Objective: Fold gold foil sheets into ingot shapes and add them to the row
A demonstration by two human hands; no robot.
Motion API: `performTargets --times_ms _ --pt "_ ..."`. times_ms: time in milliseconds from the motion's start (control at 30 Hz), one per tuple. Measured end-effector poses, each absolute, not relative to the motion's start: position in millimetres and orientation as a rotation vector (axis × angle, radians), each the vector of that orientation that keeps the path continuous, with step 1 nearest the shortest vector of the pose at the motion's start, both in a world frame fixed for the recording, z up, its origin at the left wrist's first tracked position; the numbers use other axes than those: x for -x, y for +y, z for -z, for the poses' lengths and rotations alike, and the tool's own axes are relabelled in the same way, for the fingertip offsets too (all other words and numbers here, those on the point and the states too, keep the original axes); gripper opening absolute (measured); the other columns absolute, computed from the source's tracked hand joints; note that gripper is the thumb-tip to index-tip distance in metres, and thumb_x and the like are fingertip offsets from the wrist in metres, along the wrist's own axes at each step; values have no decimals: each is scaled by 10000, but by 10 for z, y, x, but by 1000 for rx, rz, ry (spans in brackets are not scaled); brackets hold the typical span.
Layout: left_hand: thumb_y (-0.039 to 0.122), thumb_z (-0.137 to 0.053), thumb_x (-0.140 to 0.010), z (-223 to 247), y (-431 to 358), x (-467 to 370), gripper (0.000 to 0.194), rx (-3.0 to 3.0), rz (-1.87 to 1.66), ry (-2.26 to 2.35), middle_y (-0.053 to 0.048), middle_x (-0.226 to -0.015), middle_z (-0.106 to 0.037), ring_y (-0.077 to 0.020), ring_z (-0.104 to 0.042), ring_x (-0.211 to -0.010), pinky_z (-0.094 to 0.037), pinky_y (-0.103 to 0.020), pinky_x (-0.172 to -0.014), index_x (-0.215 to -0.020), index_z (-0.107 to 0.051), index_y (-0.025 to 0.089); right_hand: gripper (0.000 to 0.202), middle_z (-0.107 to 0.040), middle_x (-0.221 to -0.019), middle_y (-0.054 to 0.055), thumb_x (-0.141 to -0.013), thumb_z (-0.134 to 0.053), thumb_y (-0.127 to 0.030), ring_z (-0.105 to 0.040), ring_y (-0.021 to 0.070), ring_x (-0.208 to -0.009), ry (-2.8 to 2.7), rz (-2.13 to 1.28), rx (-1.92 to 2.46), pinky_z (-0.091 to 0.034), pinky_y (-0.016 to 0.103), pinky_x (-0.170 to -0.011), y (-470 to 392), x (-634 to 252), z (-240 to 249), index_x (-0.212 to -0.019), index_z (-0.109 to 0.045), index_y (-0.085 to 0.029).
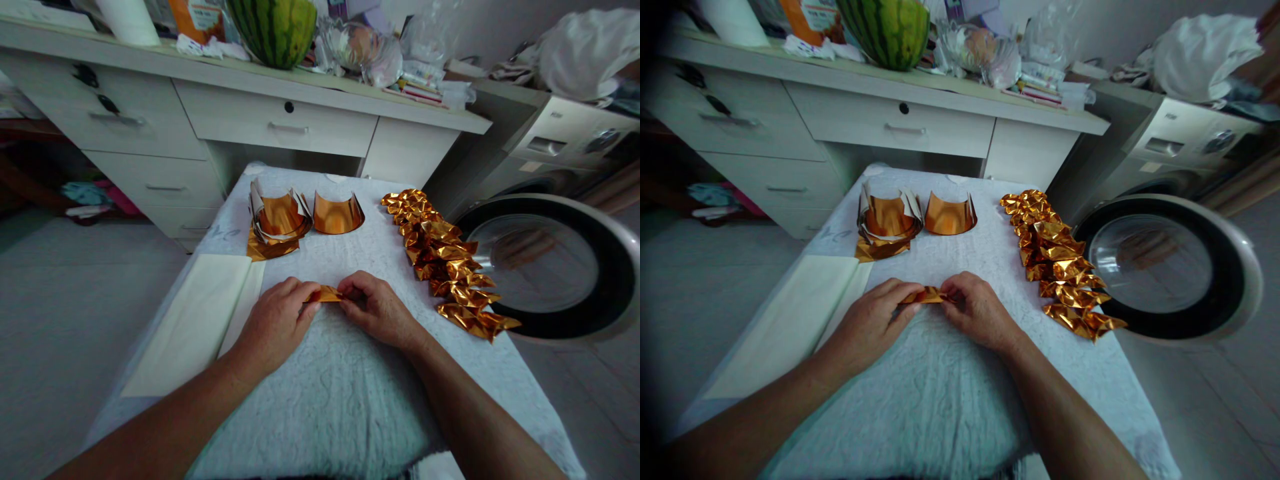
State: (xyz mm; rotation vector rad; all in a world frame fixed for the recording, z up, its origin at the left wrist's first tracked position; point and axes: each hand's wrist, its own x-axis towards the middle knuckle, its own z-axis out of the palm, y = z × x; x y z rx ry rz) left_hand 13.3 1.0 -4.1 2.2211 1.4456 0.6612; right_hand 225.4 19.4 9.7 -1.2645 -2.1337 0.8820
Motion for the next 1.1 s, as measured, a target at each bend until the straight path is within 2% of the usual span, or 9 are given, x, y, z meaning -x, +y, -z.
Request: performTargets --times_ms 267,533,833,1100 --pt "194 -553 -912 18 4 -150 192 -2089 -782 1389 -34 -1053 -635 -194 -606 -992 -483 -343 -881 -1096 -605 212 198 -621 -897 17 -800 -570 -134 -585 138 -781 -2007 -949 1221 -473 266 -717 179 -2239 -70 -984 -610 -196" --pt "172 -563 -889 1 6 -161 208 -2088 -791 1381 -32 -1051 -628 -204 -602 -997 -484 -353 -880 -1086 -607 224 113 -600 -878 23 -881 -522 -179 -560 137 -749 -2036 -844 1251 -448 260 -690 156 -2201 -113 -951 -608 -190" --pt "194 -544 -901 15 9 -157 202 -2053 -808 1350 -38 -1047 -639 -207 -606 -1003 -481 -365 -896 -1088 -620 209 108 -584 -828 28 -927 -476 -176 -538 146 -727 -2149 -569 1337 -397 258 -664 161 -2142 -89 -871 -568 -188" --pt "288 -493 -946 -27 3 -158 200 -2020 -825 1330 -38 -1022 -662 -203 -620 -964 -478 -348 -851 -1061 -631 201 105 -594 -739 1 -951 -457 -203 -529 133 -635 -2146 -640 1367 -371 245 -618 141 -2121 -80 -874 -528 -196"
